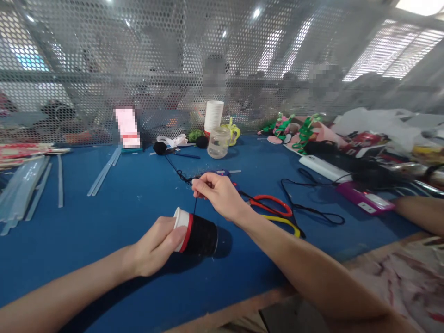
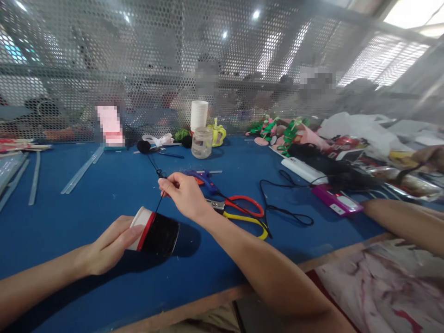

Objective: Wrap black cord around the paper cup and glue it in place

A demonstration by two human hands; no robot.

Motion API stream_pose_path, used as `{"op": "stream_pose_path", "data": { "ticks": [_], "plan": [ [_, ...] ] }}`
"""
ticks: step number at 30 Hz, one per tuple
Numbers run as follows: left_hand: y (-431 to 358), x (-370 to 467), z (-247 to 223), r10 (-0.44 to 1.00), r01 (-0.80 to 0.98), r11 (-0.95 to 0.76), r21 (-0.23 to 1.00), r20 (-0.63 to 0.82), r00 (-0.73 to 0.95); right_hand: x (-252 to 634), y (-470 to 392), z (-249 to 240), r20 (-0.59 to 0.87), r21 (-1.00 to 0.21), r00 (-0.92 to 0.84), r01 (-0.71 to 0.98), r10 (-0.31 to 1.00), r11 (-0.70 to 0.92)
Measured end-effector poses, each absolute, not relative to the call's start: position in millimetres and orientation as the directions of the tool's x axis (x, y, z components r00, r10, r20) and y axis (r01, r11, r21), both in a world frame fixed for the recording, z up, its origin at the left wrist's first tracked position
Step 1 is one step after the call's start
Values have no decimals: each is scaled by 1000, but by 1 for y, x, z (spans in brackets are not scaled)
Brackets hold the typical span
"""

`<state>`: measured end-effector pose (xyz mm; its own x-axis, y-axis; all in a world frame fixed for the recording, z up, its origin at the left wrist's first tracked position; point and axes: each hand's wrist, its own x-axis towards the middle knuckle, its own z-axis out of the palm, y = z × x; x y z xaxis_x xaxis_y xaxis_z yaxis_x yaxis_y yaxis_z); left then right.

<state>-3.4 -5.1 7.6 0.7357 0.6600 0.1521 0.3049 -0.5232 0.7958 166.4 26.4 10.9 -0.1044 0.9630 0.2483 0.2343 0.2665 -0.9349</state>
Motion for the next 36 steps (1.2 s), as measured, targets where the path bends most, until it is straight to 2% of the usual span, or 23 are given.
{"op": "stream_pose_path", "data": {
  "ticks": [11, 16, 24, 36],
  "plan": [
    [-9, -9, -1, 650, 339, -683, 647, 325, 687, 162, 27, 8, 189, -932, -179, 278, 965, 234],
    [-9, -9, 0, 569, 265, -763, 590, 418, 708, 161, 26, 7, 162, -931, -217, 289, 963, 221],
    [-7, -8, 3, 507, 232, -810, 538, 445, 738, 158, 23, 6, 124, -917, -271, 337, 954, 215],
    [-7, -4, 8, 440, 132, -831, 541, 493, 751, 155, 21, 7, 14, -868, -342, 462, 940, 181]
  ]
}}
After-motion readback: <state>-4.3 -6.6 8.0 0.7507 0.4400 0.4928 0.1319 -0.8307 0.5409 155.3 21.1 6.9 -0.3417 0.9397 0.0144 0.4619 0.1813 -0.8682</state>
